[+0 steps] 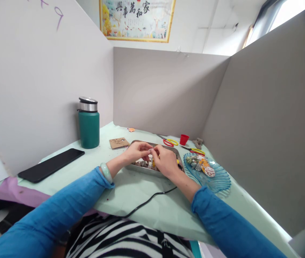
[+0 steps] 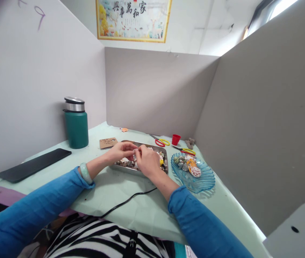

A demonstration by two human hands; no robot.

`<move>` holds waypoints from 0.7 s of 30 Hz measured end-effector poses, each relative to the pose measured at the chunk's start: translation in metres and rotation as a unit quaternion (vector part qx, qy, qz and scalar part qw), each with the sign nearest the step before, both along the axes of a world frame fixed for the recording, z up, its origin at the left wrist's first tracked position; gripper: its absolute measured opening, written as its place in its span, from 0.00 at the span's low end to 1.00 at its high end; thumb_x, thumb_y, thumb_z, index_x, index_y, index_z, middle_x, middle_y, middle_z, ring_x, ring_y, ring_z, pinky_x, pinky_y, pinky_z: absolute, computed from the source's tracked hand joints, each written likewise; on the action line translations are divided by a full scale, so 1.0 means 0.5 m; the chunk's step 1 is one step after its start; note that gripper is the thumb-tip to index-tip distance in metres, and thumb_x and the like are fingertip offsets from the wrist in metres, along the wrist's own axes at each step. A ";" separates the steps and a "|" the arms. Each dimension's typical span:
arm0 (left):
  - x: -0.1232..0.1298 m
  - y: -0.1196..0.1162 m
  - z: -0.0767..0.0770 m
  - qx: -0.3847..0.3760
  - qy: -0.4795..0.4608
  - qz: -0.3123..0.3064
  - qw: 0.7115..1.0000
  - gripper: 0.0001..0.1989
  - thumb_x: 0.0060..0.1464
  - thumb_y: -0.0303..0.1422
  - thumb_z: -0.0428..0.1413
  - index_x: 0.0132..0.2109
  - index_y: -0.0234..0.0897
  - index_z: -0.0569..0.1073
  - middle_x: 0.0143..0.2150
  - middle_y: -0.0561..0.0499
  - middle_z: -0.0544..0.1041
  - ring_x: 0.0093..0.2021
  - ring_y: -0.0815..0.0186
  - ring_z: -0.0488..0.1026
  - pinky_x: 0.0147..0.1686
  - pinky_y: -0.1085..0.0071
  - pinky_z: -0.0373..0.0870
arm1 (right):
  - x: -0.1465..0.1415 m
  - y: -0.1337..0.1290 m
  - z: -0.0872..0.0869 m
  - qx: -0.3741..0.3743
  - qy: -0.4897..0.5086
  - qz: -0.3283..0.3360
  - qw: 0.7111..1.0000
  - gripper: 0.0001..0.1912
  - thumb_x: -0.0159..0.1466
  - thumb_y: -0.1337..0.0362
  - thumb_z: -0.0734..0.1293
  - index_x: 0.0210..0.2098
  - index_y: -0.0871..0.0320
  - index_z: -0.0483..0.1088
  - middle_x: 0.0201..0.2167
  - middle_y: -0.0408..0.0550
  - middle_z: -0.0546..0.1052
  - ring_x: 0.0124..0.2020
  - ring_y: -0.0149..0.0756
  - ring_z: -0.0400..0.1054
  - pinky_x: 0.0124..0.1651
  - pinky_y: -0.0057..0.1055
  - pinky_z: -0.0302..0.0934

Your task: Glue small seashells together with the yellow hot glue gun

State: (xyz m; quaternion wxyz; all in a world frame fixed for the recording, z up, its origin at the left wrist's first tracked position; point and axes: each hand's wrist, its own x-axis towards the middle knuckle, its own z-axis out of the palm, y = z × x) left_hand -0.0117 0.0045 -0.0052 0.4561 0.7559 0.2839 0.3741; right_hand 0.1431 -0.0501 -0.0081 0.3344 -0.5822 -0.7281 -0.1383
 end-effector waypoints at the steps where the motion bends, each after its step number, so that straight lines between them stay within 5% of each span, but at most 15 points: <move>1: 0.000 0.000 0.000 0.000 0.001 -0.001 1.000 0.19 0.46 0.39 0.58 0.43 0.29 0.70 0.26 0.49 0.74 0.25 0.69 0.73 0.27 0.74 0.69 | 0.000 0.000 0.000 0.000 0.000 0.001 1.000 0.14 0.64 0.56 0.55 0.36 0.55 0.68 0.27 0.45 0.75 0.30 0.33 0.68 0.30 0.27 0.50; 21: -0.001 -0.005 0.004 0.015 0.024 0.008 1.000 0.21 0.47 0.42 0.57 0.43 0.30 0.70 0.23 0.51 0.72 0.23 0.70 0.71 0.22 0.78 0.62 | -0.001 0.002 -0.001 -0.001 0.000 0.000 1.000 0.14 0.64 0.57 0.55 0.36 0.56 0.68 0.28 0.45 0.76 0.31 0.34 0.69 0.31 0.27 0.50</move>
